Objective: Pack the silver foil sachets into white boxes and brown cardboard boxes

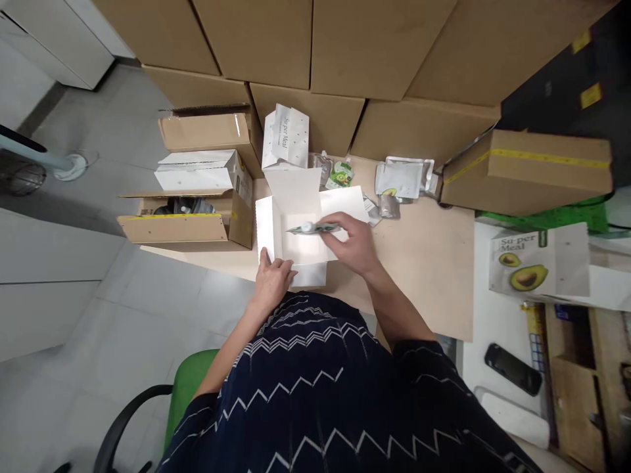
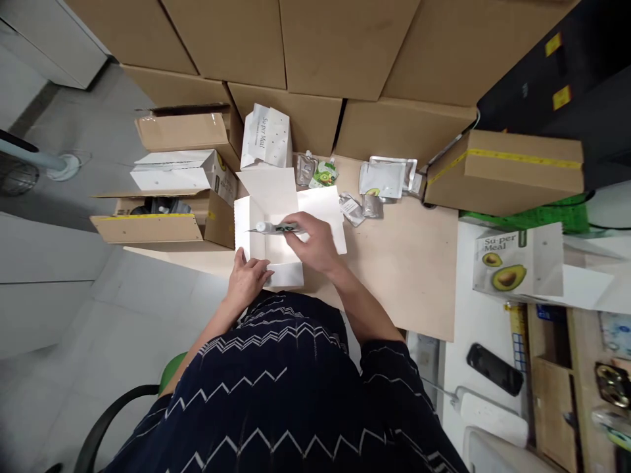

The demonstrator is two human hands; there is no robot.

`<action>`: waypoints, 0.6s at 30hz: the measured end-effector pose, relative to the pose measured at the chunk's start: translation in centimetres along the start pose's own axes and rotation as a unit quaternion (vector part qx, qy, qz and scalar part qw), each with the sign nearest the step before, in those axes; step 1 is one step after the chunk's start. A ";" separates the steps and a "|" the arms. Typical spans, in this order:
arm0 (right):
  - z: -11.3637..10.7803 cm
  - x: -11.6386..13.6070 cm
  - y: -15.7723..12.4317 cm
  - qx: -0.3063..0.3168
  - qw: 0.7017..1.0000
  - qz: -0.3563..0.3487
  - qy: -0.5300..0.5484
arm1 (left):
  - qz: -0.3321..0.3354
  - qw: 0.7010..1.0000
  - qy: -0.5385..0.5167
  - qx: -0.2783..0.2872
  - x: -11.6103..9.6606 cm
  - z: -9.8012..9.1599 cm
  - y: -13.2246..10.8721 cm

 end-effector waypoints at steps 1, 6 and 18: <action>1.6 -0.8 0.4 0.040 0.999 0.028 -0.016 | -0.002 1.000 0.001 -0.010 0.0 0.0 -0.1; 6.7 -4.0 1.9 0.179 0.973 0.106 -0.095 | -0.011 0.999 -0.001 -0.040 0.4 0.1 -0.5; 8.3 -7.0 1.9 0.430 0.870 0.165 -0.178 | -0.006 0.999 -0.002 -0.047 0.3 0.8 -0.3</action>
Point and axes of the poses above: each hand's wrist, its own y-axis towards the middle knuckle, its own z-axis out of the palm, x = y × z, the point moved 1 cm from there along y, towards the middle knuckle, and after that the axes turned 7 degrees about z, right-handed, at the moved point
